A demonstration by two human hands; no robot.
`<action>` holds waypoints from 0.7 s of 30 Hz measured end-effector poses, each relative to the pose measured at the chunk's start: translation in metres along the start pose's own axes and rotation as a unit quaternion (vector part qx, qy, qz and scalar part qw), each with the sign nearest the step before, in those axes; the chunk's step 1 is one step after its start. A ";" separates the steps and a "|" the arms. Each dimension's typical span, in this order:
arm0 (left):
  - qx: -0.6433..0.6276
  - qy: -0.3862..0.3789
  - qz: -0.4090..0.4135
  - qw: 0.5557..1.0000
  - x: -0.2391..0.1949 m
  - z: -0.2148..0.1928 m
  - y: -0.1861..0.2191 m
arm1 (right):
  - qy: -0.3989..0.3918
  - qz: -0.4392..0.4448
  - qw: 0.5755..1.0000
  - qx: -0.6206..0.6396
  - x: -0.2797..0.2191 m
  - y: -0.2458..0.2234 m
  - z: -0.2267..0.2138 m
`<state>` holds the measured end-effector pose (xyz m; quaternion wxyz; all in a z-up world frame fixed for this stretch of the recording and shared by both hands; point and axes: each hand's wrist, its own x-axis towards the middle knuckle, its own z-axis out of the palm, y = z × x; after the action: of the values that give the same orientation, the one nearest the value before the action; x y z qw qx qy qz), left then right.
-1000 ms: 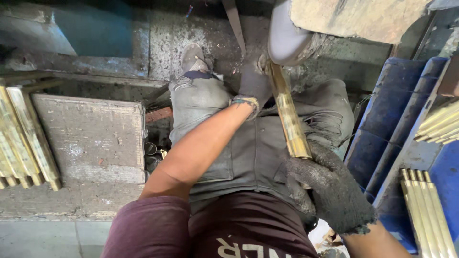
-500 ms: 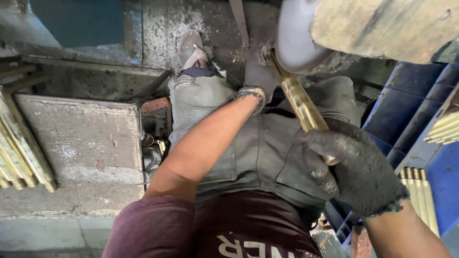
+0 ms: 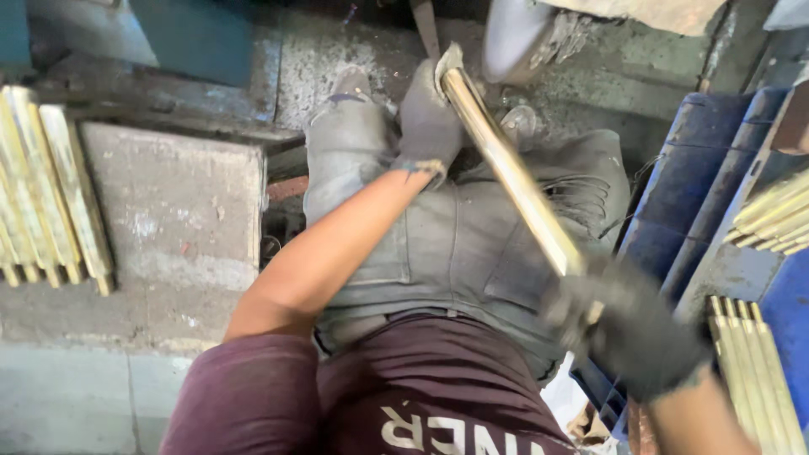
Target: The person picks up metal parts and holds them against a rotating grinding or polishing wheel to smooth the surfaces and edges.
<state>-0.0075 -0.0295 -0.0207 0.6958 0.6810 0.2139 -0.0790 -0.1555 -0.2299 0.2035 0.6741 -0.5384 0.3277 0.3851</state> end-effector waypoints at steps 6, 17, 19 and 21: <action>-0.219 -0.127 0.217 0.943 -0.079 -0.028 0.094 | -0.027 0.008 0.997 -0.077 -0.020 0.098 0.002; 0.024 -0.217 0.435 0.874 -0.099 0.024 0.134 | -0.075 -0.132 0.988 -0.036 -0.045 0.161 -0.016; 0.038 -0.224 0.470 0.853 -0.100 0.033 0.132 | -0.072 -0.165 0.984 -0.010 -0.044 0.170 -0.015; 0.056 -0.208 0.514 0.830 -0.103 0.043 0.129 | -0.072 -0.183 0.981 0.006 -0.044 0.176 -0.014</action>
<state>-0.0401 -0.0825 0.1385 0.6243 0.6981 -0.3220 0.1385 -0.3305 -0.2293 0.1547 0.7581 -0.5559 0.1767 0.2915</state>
